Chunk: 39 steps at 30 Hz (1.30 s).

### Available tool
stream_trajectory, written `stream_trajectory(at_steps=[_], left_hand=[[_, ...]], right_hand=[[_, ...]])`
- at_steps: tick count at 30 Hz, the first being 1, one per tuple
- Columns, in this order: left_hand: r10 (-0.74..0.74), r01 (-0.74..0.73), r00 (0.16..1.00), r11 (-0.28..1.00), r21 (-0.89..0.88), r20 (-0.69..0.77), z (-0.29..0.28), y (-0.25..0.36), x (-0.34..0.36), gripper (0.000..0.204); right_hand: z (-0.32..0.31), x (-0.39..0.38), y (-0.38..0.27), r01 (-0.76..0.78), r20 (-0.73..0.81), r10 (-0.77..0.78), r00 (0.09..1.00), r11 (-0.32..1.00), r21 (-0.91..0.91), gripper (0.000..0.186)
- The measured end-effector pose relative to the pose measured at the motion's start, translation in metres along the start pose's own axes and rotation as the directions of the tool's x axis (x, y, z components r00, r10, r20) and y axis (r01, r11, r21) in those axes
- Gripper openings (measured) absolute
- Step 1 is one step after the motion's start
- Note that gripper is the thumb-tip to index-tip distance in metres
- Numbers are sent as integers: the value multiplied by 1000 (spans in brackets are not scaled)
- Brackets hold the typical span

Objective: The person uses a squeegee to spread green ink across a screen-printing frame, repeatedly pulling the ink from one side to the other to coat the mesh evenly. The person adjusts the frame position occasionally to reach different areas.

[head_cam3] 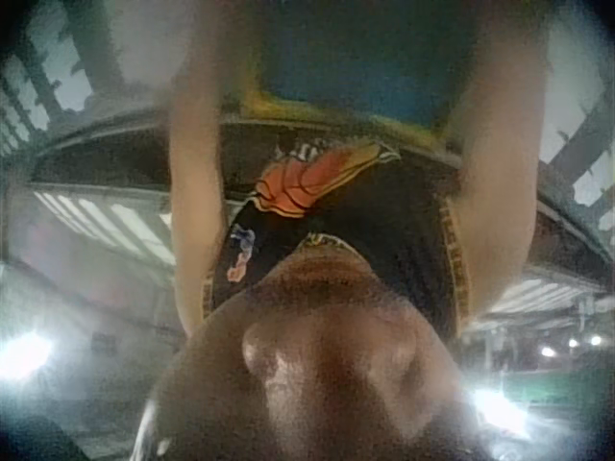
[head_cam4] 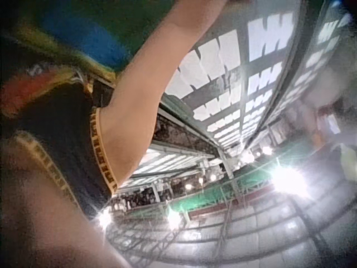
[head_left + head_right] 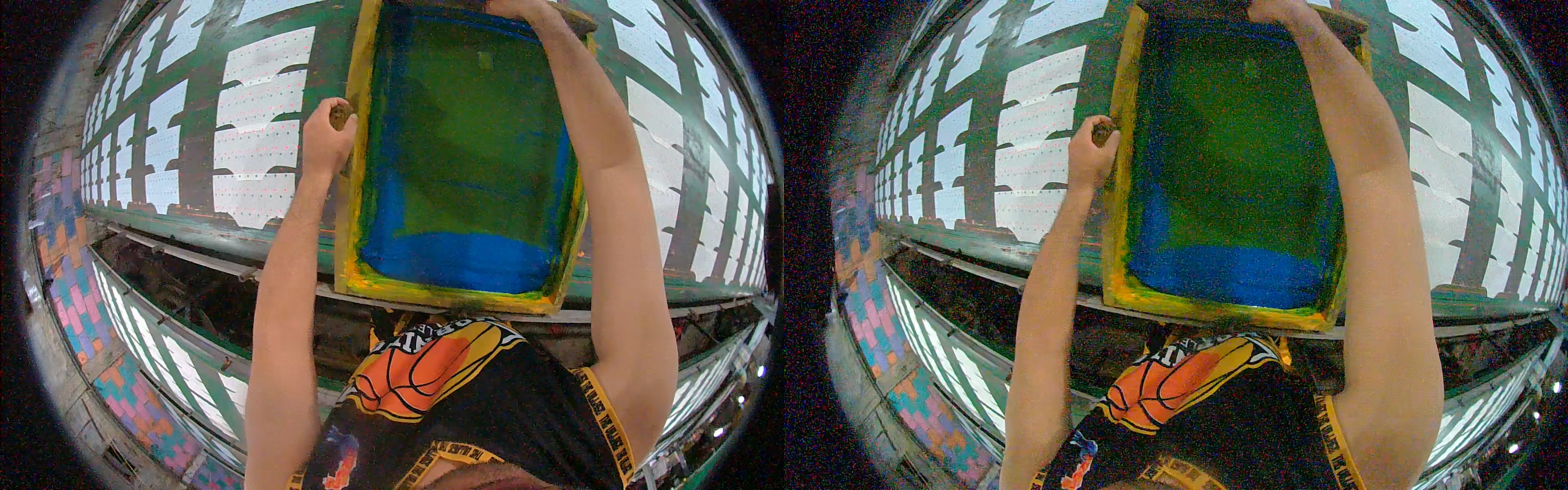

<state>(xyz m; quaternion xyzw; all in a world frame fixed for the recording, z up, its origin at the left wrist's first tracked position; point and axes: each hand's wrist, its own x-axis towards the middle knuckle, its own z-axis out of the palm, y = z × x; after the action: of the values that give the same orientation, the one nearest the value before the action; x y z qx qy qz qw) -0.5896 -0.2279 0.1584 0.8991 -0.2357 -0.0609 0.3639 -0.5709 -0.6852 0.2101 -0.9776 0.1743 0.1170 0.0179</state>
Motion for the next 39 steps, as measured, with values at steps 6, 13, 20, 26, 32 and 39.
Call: stream_trajectory(at_steps=[6,13,20,26,32,39], left_hand=[[98,-98,994,995,1,-41,1,-3,0,35],[57,-58,998,997,-58,-20,2,-6,2,36],[102,-105,993,993,-56,-62,12,-25,3,39],[142,-146,988,987,-72,-54,17,-35,8,42],[180,-179,984,984,-18,5,8,-48,31,43],[302,-302,953,950,77,16,-36,49,71,36]], right_hand=[[22,-19,-7,47,12,-47,999,999,-2,26],[47,-190,-63,102,-28,-99,995,990,96,19],[78,-401,-155,-23,138,-9,990,973,230,37],[99,-482,-195,-3,40,-10,999,953,303,39],[125,-487,-198,92,-97,-60,993,925,369,24],[108,-489,-170,152,-324,-15,946,904,400,10]])
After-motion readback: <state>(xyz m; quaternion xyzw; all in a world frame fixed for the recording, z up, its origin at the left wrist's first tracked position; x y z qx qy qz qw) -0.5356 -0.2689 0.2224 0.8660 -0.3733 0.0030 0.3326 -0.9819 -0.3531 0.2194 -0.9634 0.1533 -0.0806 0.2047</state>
